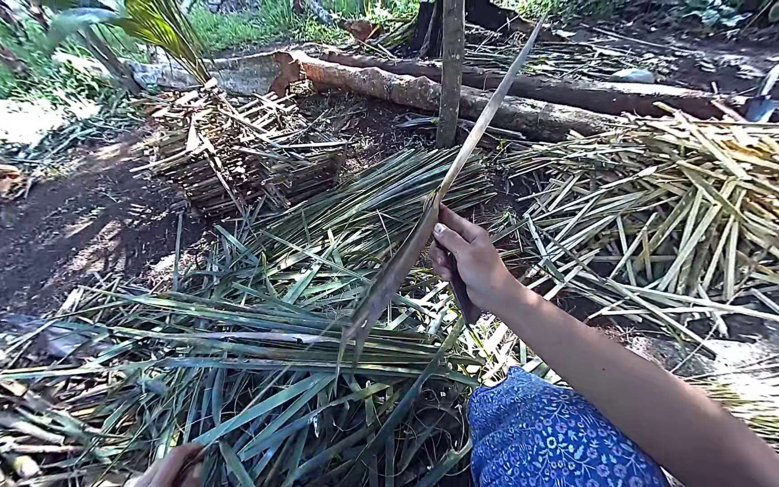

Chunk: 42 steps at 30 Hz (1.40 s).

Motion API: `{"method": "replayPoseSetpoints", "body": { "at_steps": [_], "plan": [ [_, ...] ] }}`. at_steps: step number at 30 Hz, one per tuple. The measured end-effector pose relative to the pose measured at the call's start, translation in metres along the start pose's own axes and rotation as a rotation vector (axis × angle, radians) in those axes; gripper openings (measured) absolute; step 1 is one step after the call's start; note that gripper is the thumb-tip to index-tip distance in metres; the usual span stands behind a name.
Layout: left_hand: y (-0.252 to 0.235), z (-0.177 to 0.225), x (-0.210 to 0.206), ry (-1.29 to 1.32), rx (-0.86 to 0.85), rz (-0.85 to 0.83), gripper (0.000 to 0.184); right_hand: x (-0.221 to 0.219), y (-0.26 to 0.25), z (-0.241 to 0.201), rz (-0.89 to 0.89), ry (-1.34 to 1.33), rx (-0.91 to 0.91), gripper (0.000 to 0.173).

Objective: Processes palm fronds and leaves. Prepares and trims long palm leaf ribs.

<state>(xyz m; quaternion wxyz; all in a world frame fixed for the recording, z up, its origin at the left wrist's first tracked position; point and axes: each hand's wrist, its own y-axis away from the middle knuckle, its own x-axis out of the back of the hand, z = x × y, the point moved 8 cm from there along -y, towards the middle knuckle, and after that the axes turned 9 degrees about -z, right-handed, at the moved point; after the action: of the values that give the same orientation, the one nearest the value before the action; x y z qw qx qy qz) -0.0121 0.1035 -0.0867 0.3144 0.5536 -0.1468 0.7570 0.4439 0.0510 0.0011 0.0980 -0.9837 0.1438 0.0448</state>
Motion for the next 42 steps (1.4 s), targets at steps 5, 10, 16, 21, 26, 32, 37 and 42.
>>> {"method": "replayPoseSetpoints", "body": {
  "at_steps": [5, 10, 16, 21, 26, 32, 37, 42],
  "plan": [
    [-0.03, 0.048, 0.006, 0.366, -0.108, -0.123, 0.041, -0.034, 0.016, -0.016, -0.21, 0.089, 0.161, 0.049],
    [-0.071, 0.132, 0.043, 0.497, -0.301, 0.043, 0.035, -0.058, 0.042, -0.02, -0.369, 0.166, 0.239, 0.046],
    [-0.085, 0.187, 0.065, 0.488, -0.52, 0.378, 0.022, -0.068, 0.06, -0.026, -0.47, 0.154, 0.273, 0.043],
    [-0.07, 0.195, 0.065, 0.344, -0.584, 0.587, 0.02, -0.056, 0.059, -0.024, -0.314, 0.211, 0.216, 0.043],
    [-0.064, 0.195, 0.069, 0.192, -0.612, 0.693, 0.021, -0.057, 0.058, -0.023, -0.272, 0.175, 0.18, 0.043],
    [-0.056, 0.193, 0.069, 0.102, -0.613, 0.766, 0.019, -0.068, 0.056, -0.02, -0.299, 0.069, 0.103, 0.043],
    [-0.045, 0.188, 0.071, 0.054, -0.626, 0.834, 0.015, -0.082, 0.058, -0.02, -0.462, -0.008, 0.012, 0.043],
    [-0.039, 0.19, 0.074, 0.051, -0.606, 0.842, 0.014, -0.077, 0.059, -0.021, -0.463, 0.034, 0.037, 0.044]
  ]
}}
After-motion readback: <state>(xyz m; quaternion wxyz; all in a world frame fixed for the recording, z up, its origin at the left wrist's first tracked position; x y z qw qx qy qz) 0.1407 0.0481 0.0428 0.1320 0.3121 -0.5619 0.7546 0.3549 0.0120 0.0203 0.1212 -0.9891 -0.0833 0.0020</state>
